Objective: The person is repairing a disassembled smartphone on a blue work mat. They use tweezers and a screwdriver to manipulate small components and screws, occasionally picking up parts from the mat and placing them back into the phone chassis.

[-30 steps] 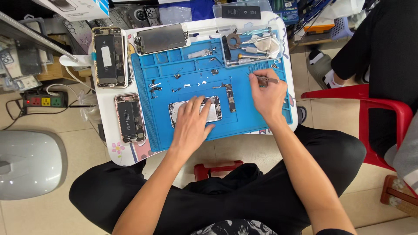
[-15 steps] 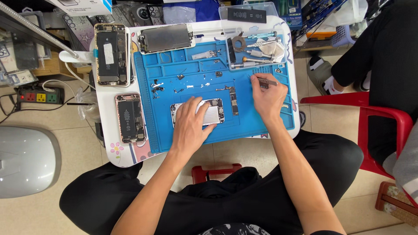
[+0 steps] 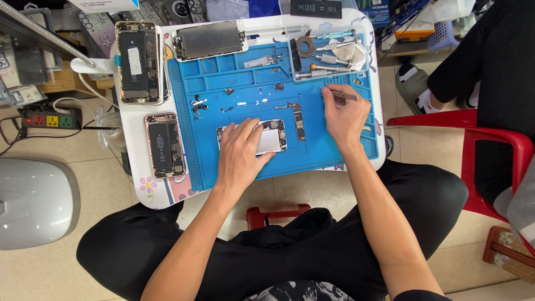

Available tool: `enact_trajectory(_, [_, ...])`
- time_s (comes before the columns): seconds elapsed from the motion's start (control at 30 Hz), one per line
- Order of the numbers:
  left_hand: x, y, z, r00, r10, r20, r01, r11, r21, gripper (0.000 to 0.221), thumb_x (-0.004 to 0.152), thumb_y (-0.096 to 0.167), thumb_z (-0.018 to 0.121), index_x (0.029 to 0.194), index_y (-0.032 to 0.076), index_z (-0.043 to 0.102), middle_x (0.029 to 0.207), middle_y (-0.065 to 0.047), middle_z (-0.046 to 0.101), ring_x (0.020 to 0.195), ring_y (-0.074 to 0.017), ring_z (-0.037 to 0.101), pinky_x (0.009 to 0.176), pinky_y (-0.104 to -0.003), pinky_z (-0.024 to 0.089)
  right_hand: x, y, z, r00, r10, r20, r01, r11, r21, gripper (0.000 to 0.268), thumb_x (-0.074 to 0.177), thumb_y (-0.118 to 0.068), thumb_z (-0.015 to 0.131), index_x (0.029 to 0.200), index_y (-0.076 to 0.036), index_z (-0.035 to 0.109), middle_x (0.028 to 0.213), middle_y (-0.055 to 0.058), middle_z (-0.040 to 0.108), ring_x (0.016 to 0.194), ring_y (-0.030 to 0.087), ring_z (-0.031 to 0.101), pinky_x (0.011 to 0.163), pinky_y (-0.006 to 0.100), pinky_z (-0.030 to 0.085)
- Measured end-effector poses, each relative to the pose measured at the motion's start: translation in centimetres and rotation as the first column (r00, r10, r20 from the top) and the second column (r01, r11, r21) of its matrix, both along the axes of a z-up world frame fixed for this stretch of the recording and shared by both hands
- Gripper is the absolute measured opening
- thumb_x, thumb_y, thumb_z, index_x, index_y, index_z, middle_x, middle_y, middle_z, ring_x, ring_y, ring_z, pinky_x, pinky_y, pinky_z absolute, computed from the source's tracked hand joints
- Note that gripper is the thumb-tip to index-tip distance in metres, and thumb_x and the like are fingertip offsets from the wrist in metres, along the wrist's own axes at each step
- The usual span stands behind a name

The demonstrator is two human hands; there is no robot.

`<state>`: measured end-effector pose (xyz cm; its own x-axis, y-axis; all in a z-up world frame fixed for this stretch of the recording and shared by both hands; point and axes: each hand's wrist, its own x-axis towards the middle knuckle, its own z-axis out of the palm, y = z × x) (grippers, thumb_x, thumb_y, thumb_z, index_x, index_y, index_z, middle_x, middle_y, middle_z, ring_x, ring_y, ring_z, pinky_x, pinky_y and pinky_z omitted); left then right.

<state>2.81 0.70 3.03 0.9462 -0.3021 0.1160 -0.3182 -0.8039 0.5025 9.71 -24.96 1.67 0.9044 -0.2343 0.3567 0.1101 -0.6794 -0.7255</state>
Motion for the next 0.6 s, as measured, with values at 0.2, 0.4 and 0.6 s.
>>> enact_trajectory(0.2, [0.2, 0.3, -0.7, 1.0, -0.014, 0.01, 0.014, 1.0, -0.009, 0.075, 0.068, 0.032, 0.096, 0.133, 0.006, 0.071, 0.129, -0.012, 0.067, 0.128, -0.0327, 0.062, 0.114, -0.054, 0.042, 0.2, -0.2, -0.2, 1.0, 0.025, 0.015, -0.025, 0.999, -0.039, 0.001, 0.098, -0.004, 0.081, 0.099, -0.005, 0.081, 0.084, 0.016, 0.079, 0.074, 0.028, 0.077, 0.059, 0.031, 0.063])
enact_trajectory(0.4, [0.8, 0.5, -0.2, 0.998, -0.056, -0.025, 0.056, 0.998, -0.03, 0.074, 0.068, 0.027, 0.097, 0.136, 0.009, 0.071, 0.124, -0.013, 0.067, 0.123, -0.0325, 0.063, 0.113, -0.053, 0.043, 0.3, -0.2, -0.3, 0.999, 0.043, 0.004, -0.043, 0.998, -0.044, 0.003, 0.097, -0.001, 0.081, 0.097, -0.004, 0.081, 0.084, 0.016, 0.079, 0.076, 0.03, 0.078, 0.061, 0.03, 0.063])
enact_trajectory(0.6, [1.4, 0.1, 0.5, 0.996, -0.071, -0.06, 0.066, 0.995, -0.073, 0.073, 0.067, 0.026, 0.098, 0.133, 0.01, 0.072, 0.122, -0.012, 0.068, 0.12, -0.0321, 0.063, 0.109, -0.051, 0.046, 0.3, -0.6, -0.2, 0.999, 0.054, -0.006, -0.054, 0.998, -0.013, 0.005, 0.098, -0.001, 0.081, 0.097, -0.006, 0.082, 0.083, 0.014, 0.079, 0.075, 0.029, 0.077, 0.061, 0.033, 0.064])
